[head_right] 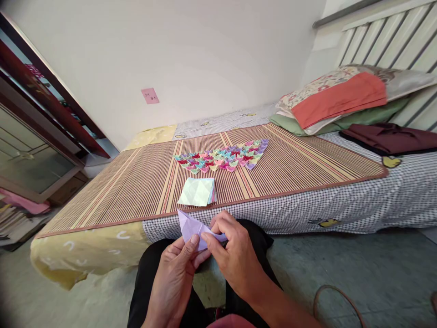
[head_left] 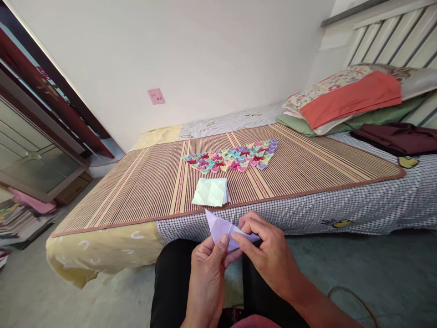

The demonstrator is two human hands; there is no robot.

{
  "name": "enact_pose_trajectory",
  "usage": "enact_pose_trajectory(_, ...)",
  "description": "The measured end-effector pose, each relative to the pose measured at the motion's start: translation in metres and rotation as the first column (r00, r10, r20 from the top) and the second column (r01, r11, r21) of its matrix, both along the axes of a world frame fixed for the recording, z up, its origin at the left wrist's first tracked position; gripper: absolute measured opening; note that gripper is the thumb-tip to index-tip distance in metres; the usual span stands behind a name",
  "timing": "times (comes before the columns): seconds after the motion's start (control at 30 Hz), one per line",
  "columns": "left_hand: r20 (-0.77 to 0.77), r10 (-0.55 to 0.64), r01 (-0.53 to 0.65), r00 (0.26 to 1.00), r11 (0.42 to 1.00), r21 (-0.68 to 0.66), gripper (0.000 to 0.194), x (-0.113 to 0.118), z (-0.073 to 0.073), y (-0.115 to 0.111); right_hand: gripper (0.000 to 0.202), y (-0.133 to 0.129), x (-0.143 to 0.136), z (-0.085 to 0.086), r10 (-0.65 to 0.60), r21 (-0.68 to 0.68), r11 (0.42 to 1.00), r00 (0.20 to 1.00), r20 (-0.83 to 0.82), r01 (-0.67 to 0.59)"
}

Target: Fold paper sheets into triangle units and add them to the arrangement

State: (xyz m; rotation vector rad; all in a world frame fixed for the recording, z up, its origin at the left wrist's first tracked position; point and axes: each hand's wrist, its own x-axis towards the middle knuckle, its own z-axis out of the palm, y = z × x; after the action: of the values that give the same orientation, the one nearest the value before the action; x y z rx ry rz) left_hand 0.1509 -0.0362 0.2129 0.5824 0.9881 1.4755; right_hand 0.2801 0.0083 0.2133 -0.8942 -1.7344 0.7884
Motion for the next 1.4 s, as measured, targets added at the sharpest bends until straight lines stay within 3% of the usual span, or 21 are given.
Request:
enact_pose_trajectory(0.5,-0.003,-0.028,0.028,1.0,1.0,0.007,0.028,-0.004,0.0,-0.001,0.031,0.001,-0.001,0.001,0.006,-0.004,1.0,1.0,0.002,-0.006)
enact_pose_trajectory(0.67,-0.126,-0.022,0.025,0.992,1.0,0.019,0.028,-0.006,-0.002,-0.002,0.013,0.0,0.001,0.003,-0.055,-0.154,0.987,0.998,-0.031,0.05)
enact_pose_trajectory(0.77,-0.265,-0.026,0.042,0.964,0.998,0.054,0.029,-0.008,-0.003,-0.003,0.005,0.001,0.002,0.007,0.031,-0.169,0.985,0.999,-0.03,-0.036)
enact_pose_trajectory(0.87,-0.333,-0.016,0.044,0.943,0.996,0.076,0.03,-0.007,-0.002,-0.003,0.021,0.001,0.0,0.009,0.05,-0.095,0.994,0.998,-0.027,-0.052)
enact_pose_trajectory(1.03,-0.267,0.02,-0.015,0.963,1.0,0.018,0.031,-0.005,-0.004,-0.004,0.021,0.002,-0.004,0.004,-0.008,-0.045,0.999,0.999,-0.038,0.006)
enact_pose_trajectory(1.3,-0.256,0.033,-0.04,0.966,0.999,-0.022,0.031,-0.011,-0.012,-0.016,0.025,0.012,0.007,0.004,-0.04,-0.169,0.985,0.995,-0.092,0.024)
enact_pose_trajectory(1.4,-0.269,0.004,-0.007,0.963,1.0,-0.013,0.033,-0.019,-0.009,-0.016,0.025,0.017,0.01,0.009,0.02,-0.21,0.977,0.996,-0.091,-0.039)
